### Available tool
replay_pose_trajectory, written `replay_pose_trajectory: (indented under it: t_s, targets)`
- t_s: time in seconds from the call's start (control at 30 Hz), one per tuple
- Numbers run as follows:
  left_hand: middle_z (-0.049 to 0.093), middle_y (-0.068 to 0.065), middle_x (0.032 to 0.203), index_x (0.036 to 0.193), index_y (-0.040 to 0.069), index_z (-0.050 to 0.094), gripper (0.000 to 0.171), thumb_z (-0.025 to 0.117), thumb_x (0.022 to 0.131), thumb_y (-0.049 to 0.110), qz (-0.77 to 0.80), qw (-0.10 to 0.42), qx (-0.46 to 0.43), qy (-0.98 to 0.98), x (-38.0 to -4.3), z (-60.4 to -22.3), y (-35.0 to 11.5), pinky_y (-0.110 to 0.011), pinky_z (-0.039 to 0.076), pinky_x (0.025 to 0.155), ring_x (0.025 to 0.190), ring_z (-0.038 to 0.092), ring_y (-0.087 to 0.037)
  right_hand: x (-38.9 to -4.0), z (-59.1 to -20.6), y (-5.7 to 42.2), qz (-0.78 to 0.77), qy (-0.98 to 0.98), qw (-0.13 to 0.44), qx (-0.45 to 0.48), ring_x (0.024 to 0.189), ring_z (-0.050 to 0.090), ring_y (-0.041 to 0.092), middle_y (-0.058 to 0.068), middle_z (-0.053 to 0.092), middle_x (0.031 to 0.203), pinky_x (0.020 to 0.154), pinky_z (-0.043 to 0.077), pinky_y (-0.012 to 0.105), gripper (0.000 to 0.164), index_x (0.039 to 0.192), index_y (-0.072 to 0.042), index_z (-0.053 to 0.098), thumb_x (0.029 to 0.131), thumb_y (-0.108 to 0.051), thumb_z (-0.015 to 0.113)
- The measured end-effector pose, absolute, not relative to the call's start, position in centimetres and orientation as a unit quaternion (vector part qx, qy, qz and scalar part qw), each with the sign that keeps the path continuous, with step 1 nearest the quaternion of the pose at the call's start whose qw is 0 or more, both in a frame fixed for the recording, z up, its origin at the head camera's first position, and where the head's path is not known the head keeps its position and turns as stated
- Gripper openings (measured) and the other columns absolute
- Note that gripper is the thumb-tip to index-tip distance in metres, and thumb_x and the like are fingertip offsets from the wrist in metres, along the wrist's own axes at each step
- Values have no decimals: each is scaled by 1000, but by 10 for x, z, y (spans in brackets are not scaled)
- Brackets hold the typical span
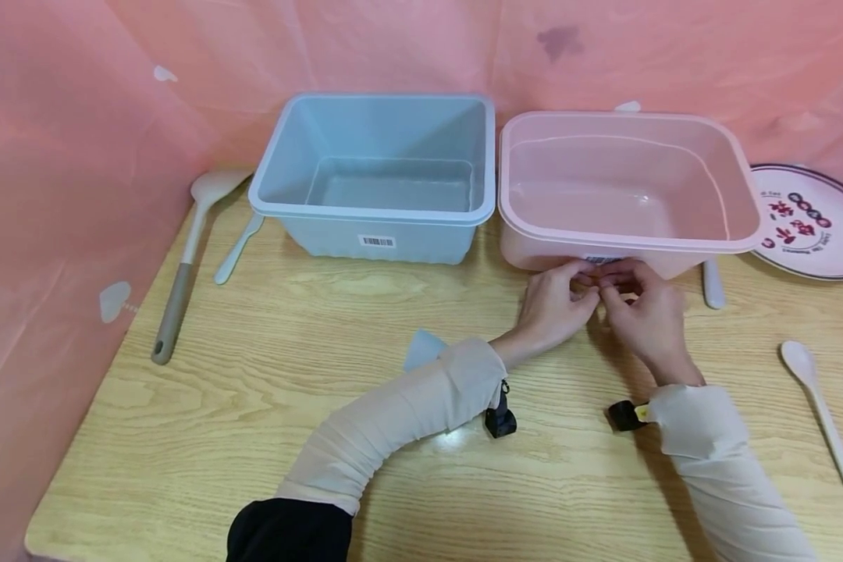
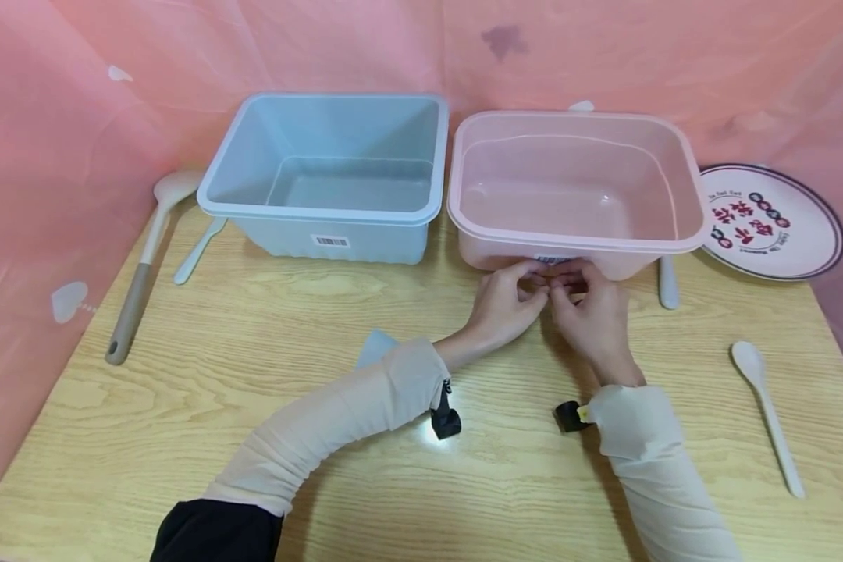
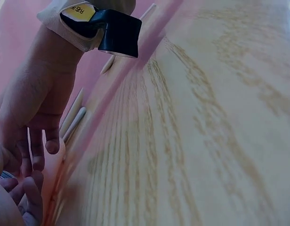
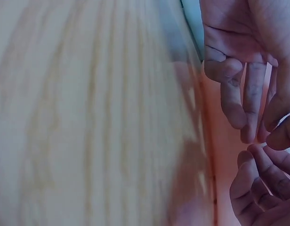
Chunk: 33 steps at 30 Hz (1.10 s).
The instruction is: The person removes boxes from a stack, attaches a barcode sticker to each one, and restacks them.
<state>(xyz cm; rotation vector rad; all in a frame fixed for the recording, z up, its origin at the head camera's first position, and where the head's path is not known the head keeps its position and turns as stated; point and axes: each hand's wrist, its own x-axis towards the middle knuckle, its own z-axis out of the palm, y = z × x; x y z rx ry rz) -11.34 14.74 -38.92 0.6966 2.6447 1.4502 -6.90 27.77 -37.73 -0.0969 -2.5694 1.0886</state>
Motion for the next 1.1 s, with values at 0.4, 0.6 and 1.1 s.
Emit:
replay_pose_trajectory:
  t_s: [0.4,0.6,1.1]
  targets:
    - [71,-1,106,121,10,64,30,63,91,15,498,36,279,820,-101,-365,115,-1,44,67,73,62,4,-56,-361,266,384,-904,187,15,78,53,-21,18,69,93,59,43,1,20,107,1,68,87,-3,63]
    - [70,-4,103,119,7,64,27,63,93,12,524,45,309,792,-94,-347,84,-3,47,68,76,63,2,-46,-347,256,362,-906,211,61,81,55,-20,-20,64,90,62,43,0,20,105,1,68,85,0,63]
    - [69,-12,99,111,-1,66,23,66,88,5,542,-74,340,765,-99,-297,-26,-20,51,54,83,64,-17,-31,-298,261,335,-882,293,159,92,56,-17,0,69,107,79,43,0,28,110,6,67,87,-9,63]
